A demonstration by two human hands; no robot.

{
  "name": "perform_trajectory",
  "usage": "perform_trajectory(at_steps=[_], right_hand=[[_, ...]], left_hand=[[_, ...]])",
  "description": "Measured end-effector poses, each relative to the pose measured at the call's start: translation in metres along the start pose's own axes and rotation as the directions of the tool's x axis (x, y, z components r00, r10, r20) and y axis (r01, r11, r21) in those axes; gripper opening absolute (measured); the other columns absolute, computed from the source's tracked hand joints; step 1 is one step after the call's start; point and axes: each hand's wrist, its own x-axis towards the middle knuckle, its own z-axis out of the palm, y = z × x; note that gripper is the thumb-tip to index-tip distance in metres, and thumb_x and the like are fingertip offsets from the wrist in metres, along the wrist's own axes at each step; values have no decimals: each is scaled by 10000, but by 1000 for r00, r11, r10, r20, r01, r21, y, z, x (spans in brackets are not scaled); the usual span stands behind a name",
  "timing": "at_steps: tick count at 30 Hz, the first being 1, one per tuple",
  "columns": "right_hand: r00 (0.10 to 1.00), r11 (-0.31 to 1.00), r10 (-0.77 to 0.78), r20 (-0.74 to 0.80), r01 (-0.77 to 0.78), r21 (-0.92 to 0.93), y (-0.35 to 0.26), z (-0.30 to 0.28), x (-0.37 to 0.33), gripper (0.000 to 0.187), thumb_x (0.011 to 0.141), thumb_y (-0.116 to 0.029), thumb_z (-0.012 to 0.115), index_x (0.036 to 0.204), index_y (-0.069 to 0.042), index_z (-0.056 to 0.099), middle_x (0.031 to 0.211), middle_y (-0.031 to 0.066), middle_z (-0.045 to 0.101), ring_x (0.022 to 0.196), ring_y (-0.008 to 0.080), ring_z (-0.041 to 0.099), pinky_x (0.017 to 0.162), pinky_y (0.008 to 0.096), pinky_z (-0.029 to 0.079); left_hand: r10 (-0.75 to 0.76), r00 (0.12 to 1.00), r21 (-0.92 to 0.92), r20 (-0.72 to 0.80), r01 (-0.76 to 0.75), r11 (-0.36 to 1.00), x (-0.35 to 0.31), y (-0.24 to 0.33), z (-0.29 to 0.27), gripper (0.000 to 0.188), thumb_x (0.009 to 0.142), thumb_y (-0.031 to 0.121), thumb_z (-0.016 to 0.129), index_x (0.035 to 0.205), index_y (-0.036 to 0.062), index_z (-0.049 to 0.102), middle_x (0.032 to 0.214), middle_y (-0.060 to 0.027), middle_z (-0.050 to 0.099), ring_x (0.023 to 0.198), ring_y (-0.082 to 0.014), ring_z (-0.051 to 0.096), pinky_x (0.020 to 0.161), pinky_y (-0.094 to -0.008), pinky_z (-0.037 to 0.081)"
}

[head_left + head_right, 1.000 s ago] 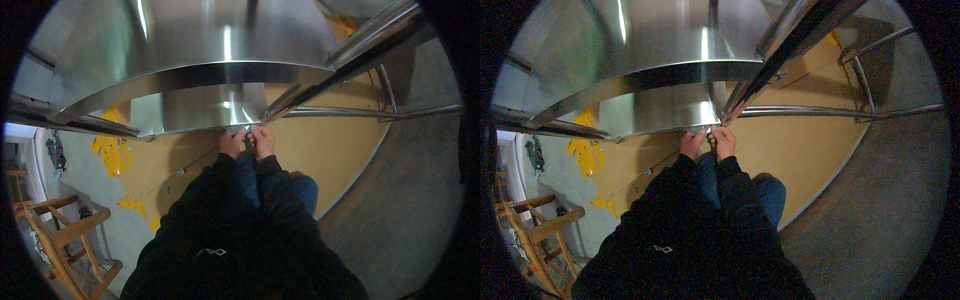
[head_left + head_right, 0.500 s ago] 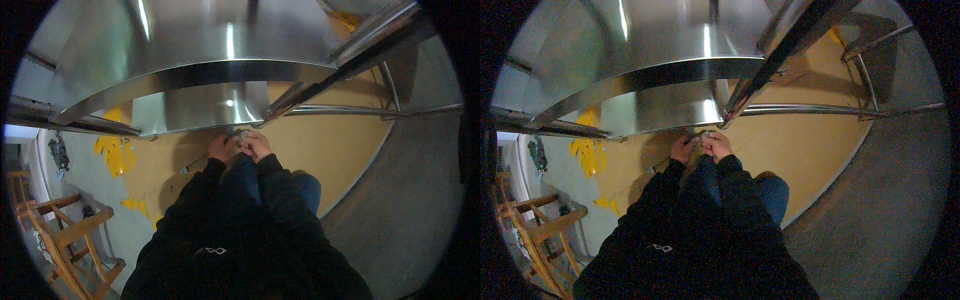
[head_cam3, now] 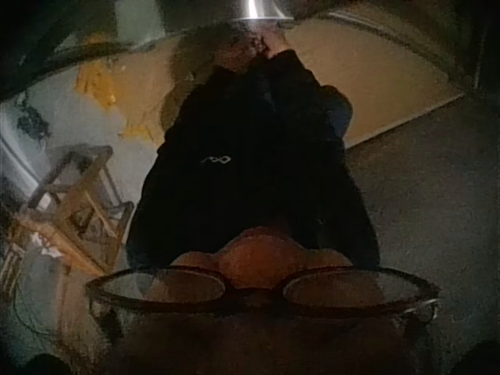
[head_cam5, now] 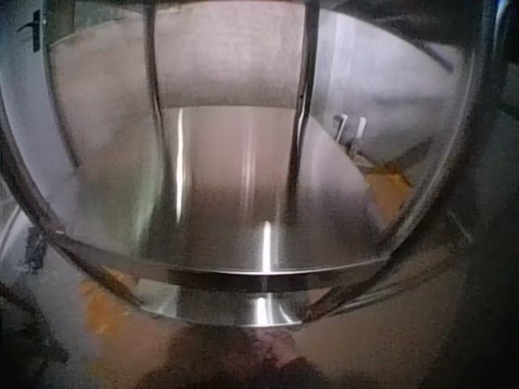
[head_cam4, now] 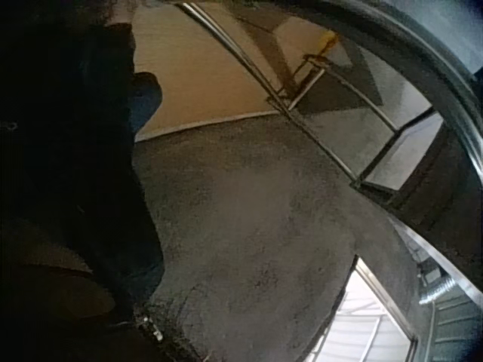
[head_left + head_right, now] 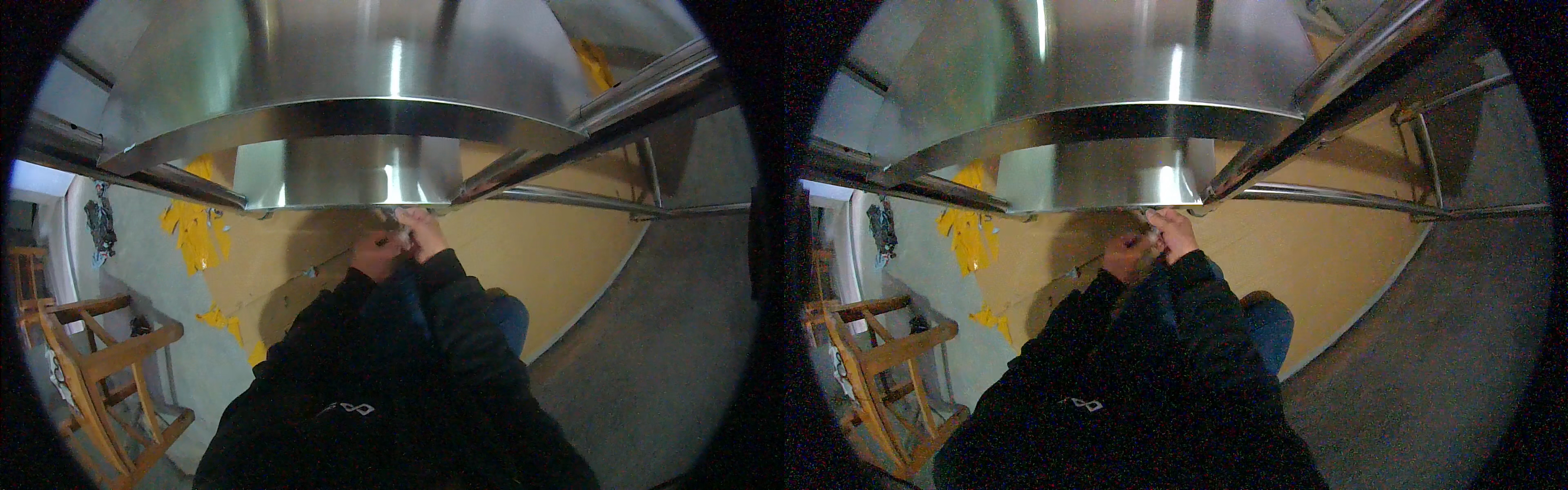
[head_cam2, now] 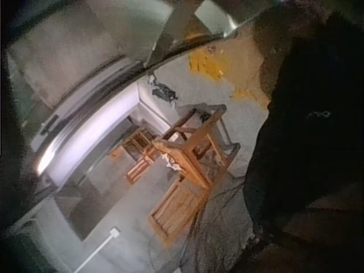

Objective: The person assembles a stainless steel frame by removing protective film and securing components with a screwdriver. They peel off plastic and paper from the frame edges, tighten fasteners, and reposition the assembled unit.

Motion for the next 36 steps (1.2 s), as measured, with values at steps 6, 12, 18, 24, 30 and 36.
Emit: perform_trajectory(at_steps=[6, 12, 18, 24, 30, 36], right_hand=[[981, 978, 183, 65, -188, 90, 10, -1, -15, 109, 843, -172, 628, 826, -112, 538, 535, -27, 419, 399, 97, 365, 370, 224, 285], [982, 983, 184, 36, -185, 17, 24, -2, -19, 112, 850, -168, 620, 818, -110, 530, 534, -20, 420, 402, 93, 379, 363, 216, 283], [971, 968, 240, 19, -238, -83, 31, -4, -17, 128, 809, -151, 670, 810, -67, 573, 520, 8, 440, 377, 99, 389, 333, 237, 284], [982, 959, 182, 57, -164, -229, 33, -6, -22, 167, 776, -160, 706, 814, -43, 592, 520, 17, 450, 361, 111, 380, 331, 250, 285], [978, 947, 208, 21, -196, -253, 17, 0, -40, 118, 824, -123, 638, 775, -46, 563, 528, 15, 448, 390, 100, 376, 359, 241, 283], [983, 932, 177, 39, -155, -329, 23, -4, -46, 130, 813, -96, 652, 733, -56, 557, 514, 1, 448, 386, 87, 379, 352, 238, 275]], left_hand=[[-62, 975, 19, -214, 68, 998, 14, 39, -14, 350, 806, 349, 610, 794, -1, 617, 734, -141, 634, 675, -281, 597, 626, -359, 454], [123, 942, 4, -313, -129, 992, 24, -12, -5, 296, 810, 302, 598, 845, 9, 621, 714, -158, 616, 680, -295, 601, 618, -390, 458], [133, 962, 52, -237, -124, 991, 5, -14, -15, 265, 823, 294, 589, 878, 37, 624, 712, -156, 617, 669, -281, 599, 616, -377, 461], [81, 983, 137, -168, -58, 989, -6, 4, -36, 344, 831, 391, 566, 894, 56, 612, 749, -157, 632, 727, -308, 617, 635, -391, 464], [145, 933, 246, -329, -64, 967, 11, 14, -35, 335, 848, 346, 559, 730, 35, 531, 655, -150, 554, 602, -295, 554, 548, -408, 399], [298, 887, 316, -354, -187, 930, -2, 2, -34, 290, 859, 302, 542, 714, 53, 510, 636, -155, 538, 596, -339, 544, 534, -423, 396]])
